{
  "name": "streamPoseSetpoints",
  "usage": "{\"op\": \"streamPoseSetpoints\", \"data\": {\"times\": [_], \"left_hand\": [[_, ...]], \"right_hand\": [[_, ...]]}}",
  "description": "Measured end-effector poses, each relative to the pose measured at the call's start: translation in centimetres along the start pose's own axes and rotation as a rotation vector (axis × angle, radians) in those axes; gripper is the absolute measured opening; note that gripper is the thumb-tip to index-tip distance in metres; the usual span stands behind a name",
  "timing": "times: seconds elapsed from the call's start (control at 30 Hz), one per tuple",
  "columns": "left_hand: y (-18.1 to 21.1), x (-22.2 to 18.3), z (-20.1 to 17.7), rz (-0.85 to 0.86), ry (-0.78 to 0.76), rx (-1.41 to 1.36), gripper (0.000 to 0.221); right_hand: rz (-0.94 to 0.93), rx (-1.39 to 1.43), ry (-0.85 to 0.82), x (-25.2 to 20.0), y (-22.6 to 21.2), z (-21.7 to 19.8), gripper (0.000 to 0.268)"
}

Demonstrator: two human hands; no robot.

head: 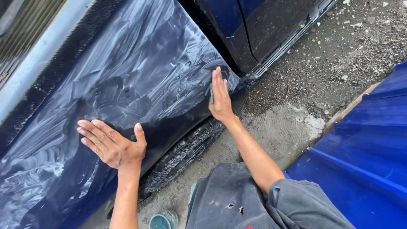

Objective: Using sandpaper and water to sand down the body of a blue truck.

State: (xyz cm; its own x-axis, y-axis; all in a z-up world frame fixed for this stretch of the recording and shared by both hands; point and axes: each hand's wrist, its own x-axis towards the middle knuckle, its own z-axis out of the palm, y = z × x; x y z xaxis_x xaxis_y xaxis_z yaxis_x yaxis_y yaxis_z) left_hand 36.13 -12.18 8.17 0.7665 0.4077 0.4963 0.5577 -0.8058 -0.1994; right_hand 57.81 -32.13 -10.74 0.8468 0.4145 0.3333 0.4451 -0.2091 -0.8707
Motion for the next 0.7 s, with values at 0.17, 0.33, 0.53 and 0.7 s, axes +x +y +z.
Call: {"op": "streamPoseSetpoints", "data": {"times": [0.17, 0.33, 0.53, 0.7], "left_hand": [[-0.1, 0.2, 0.0, -0.011, 0.000, -0.004, 0.098], [0.0, 0.0, 0.0, -0.007, 0.002, 0.006, 0.098], [0.1, -0.3, 0.1, 0.004, -0.003, 0.025, 0.096], [0.5, 0.3, 0.2, -0.020, 0.003, 0.021, 0.096]], "right_hand": [[0.469, 0.183, -0.037, -4.4, 19.0, 1.4, 0.078], [0.841, 0.699, 0.207, -0.1, 13.2, 0.3, 0.069], [0.240, 0.435, 0.217, 3.9, -2.9, 2.6, 0.075], [0.045, 0.210, 0.213, 3.4, 2.7, 3.9, 0.075]]}}
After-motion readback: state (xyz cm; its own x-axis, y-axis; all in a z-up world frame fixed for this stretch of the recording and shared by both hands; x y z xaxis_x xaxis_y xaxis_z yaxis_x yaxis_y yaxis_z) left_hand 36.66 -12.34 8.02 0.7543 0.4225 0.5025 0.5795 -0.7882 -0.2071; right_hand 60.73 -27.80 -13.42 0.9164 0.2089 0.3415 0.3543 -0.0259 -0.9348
